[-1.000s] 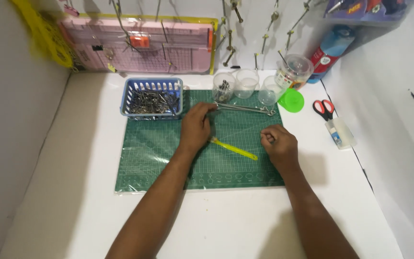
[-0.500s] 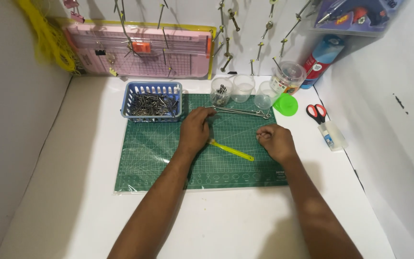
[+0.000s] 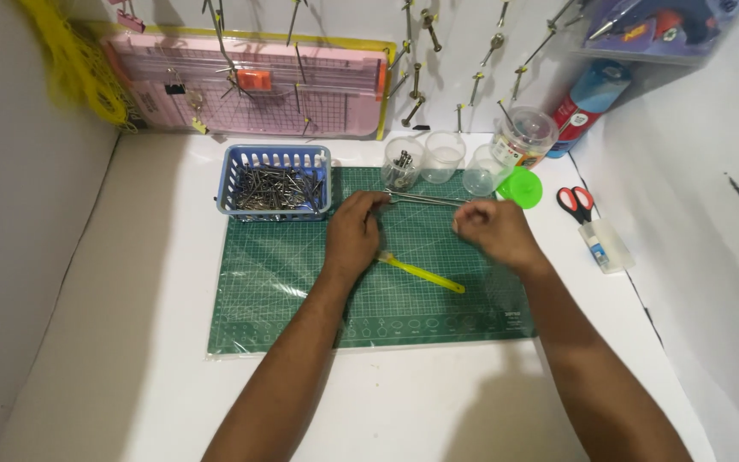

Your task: The person is sorting and organizing various types of screws and pins into different containers.

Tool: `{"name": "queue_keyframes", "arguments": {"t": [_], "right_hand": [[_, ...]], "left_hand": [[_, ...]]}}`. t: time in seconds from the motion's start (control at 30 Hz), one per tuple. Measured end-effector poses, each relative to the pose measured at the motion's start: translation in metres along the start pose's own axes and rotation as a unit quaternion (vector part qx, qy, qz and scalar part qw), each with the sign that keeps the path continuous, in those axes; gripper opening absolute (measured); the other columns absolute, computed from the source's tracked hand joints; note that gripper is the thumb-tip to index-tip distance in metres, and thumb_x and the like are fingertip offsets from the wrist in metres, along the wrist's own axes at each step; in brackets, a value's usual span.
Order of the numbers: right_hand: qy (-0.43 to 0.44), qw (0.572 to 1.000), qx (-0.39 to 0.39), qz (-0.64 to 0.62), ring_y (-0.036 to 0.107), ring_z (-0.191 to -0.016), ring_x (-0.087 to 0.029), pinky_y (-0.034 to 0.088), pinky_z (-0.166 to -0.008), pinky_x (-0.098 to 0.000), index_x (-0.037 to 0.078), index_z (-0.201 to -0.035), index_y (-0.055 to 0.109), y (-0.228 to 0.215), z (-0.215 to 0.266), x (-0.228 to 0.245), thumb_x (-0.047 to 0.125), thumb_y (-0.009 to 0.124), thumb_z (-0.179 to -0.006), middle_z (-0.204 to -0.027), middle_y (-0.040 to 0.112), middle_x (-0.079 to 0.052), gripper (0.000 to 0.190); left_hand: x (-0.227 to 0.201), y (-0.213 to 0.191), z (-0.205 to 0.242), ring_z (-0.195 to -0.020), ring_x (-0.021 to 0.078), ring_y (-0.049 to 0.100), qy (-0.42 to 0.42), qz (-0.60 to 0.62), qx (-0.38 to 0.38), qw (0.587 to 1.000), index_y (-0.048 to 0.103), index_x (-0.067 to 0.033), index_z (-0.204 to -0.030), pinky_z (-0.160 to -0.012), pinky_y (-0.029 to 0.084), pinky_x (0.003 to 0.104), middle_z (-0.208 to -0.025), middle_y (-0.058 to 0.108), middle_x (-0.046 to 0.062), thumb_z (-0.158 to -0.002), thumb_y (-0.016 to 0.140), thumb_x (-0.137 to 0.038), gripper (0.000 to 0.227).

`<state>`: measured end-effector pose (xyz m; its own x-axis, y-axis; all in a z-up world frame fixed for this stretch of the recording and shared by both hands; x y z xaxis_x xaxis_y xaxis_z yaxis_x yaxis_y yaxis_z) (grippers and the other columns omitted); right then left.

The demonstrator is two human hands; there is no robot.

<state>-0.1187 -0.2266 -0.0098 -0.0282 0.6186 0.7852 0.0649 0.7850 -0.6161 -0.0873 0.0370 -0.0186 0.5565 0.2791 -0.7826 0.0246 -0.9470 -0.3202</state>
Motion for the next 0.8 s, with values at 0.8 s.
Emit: {"name": "queue_keyframes", "arguments": {"t": [0.8], "right_hand": [[-0.237,0.960,-0.120,0.087,0.075,-0.091,-0.024,0.060,-0.080,-0.0342,0.002,-0.106,0.075,0.018,-0.083,0.093,0.006,0.072,-0.092,-0.106,0.074,-0.012,0.015]], "left_hand": [[-0.001,-0.003,-0.005,-0.094,0.0261,0.072,-0.053,0.024,-0.028,0.998,0.067,-0.0062,-0.117,-0.082,0.059,0.036,-0.108,0.069,0.011,-0.087,0.051,0.012,0.038]]}}
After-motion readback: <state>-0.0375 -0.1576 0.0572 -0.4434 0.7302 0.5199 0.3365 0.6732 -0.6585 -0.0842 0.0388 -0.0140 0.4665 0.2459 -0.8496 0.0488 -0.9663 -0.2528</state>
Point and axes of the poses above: each hand's wrist, its own z-axis away from the middle knuckle, its own y-axis out of the palm, x = y × z, the point moved 4 cm from there along -z, towards the middle knuckle
